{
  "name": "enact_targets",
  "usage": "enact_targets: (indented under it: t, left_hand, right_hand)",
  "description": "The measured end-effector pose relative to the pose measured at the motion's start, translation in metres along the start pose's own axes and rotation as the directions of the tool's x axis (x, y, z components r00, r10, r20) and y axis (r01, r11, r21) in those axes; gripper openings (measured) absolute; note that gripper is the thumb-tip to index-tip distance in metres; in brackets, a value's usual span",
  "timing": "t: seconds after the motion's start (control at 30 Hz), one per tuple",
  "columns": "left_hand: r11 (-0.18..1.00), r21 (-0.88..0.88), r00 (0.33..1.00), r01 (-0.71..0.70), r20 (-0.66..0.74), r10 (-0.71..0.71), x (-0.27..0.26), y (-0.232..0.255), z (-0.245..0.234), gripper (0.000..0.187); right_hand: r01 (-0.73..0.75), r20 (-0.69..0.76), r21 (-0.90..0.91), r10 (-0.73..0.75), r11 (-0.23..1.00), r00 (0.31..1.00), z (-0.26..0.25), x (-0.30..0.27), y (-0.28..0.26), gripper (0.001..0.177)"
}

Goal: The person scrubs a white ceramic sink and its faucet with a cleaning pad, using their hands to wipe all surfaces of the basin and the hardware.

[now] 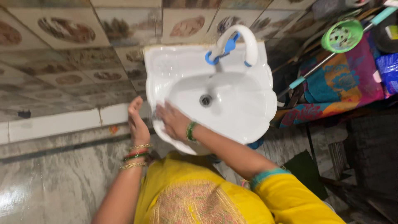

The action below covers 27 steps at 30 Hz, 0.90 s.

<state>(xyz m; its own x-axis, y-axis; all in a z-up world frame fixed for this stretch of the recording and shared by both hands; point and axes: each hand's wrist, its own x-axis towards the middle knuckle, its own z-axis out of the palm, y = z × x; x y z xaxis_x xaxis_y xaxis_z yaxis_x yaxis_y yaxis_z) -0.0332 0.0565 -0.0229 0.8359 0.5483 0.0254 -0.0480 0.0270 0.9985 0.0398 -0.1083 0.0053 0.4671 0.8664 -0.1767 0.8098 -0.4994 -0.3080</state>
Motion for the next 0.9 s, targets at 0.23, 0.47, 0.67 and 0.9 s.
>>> enact_targets:
  t: [0.23, 0.47, 0.67, 0.9]
  left_hand:
    - [0.915, 0.381, 0.991, -0.134, 0.067, 0.117, -0.027, 0.015, 0.022, 0.043]
    - [0.628, 0.687, 0.930, -0.365, 0.303, 0.209, -0.014, 0.026, 0.056, 0.066]
    - [0.213, 0.912, 0.933, -0.350, 0.361, -0.014, -0.002, 0.017, 0.077, 0.082]
    - [0.217, 0.918, 0.935, -0.333, 0.351, -0.048, 0.005, 0.016, 0.082, 0.084]
  right_hand:
    - [0.015, 0.124, 0.292, -0.054, 0.956, 0.991, 0.011, -0.202, 0.034, 0.060]
    - [-0.553, -0.020, -0.079, 0.554, 0.829, 0.832, 0.007, -0.270, 0.138, 0.026]
    - [-0.248, -0.015, 0.474, 0.289, 0.845, 0.957, 0.056, -0.219, 0.068, 0.036]
    - [-0.608, -0.034, -0.171, 0.612, 0.775, 0.790, -0.033, -0.266, 0.210, 0.021]
